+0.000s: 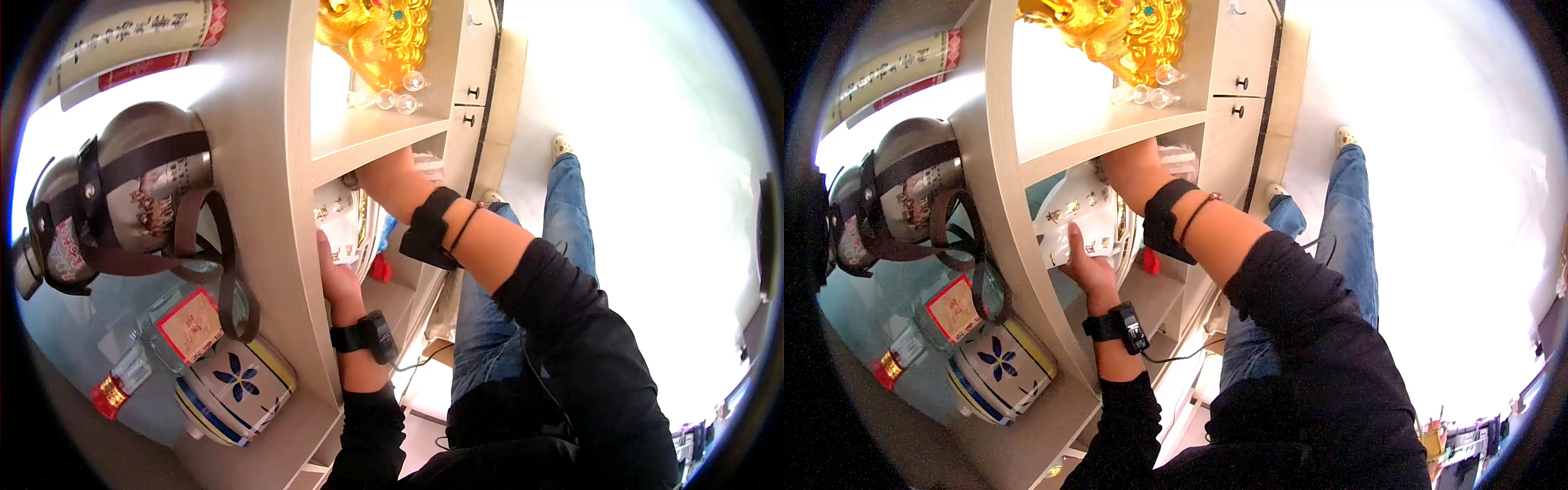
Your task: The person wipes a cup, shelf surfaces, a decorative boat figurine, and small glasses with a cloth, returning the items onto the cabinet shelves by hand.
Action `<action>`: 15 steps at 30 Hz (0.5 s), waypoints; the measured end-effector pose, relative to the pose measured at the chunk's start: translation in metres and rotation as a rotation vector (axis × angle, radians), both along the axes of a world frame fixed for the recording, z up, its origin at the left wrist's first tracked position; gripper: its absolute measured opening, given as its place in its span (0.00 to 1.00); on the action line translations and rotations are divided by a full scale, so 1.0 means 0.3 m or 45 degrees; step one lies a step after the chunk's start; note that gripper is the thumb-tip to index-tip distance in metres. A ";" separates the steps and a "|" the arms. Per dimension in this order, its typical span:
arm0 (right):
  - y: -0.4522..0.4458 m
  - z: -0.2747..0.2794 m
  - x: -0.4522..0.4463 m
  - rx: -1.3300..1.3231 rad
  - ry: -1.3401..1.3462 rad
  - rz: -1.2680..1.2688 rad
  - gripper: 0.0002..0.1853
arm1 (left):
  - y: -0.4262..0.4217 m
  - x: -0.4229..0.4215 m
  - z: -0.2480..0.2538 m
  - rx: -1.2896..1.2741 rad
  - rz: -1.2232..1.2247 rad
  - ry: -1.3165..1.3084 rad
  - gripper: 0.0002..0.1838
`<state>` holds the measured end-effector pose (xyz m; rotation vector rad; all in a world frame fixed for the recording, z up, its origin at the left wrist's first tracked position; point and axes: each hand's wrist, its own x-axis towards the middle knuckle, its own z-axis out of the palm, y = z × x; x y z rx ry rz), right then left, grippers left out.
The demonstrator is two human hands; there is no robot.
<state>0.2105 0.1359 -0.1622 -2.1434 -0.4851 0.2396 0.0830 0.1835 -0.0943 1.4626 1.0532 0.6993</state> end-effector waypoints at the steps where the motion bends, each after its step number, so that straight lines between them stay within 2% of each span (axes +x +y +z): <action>1: 0.005 0.002 0.003 0.001 0.004 -0.010 0.17 | -0.005 0.002 0.006 0.001 -0.010 0.004 0.24; 3: 0.008 0.003 0.007 -0.036 0.145 0.104 0.16 | -0.014 0.010 0.016 -0.097 -0.031 -0.055 0.25; 9: -0.010 0.007 -0.027 -0.112 -0.070 -0.041 0.13 | -0.006 0.005 0.003 -0.034 0.029 0.003 0.25; 13: -0.034 0.001 -0.044 0.026 0.000 -0.060 0.12 | -0.012 0.011 0.009 -0.071 0.051 0.006 0.23; 15: -0.091 0.037 -0.068 -0.196 0.208 0.294 0.11 | -0.023 0.024 0.017 -0.086 0.069 0.022 0.23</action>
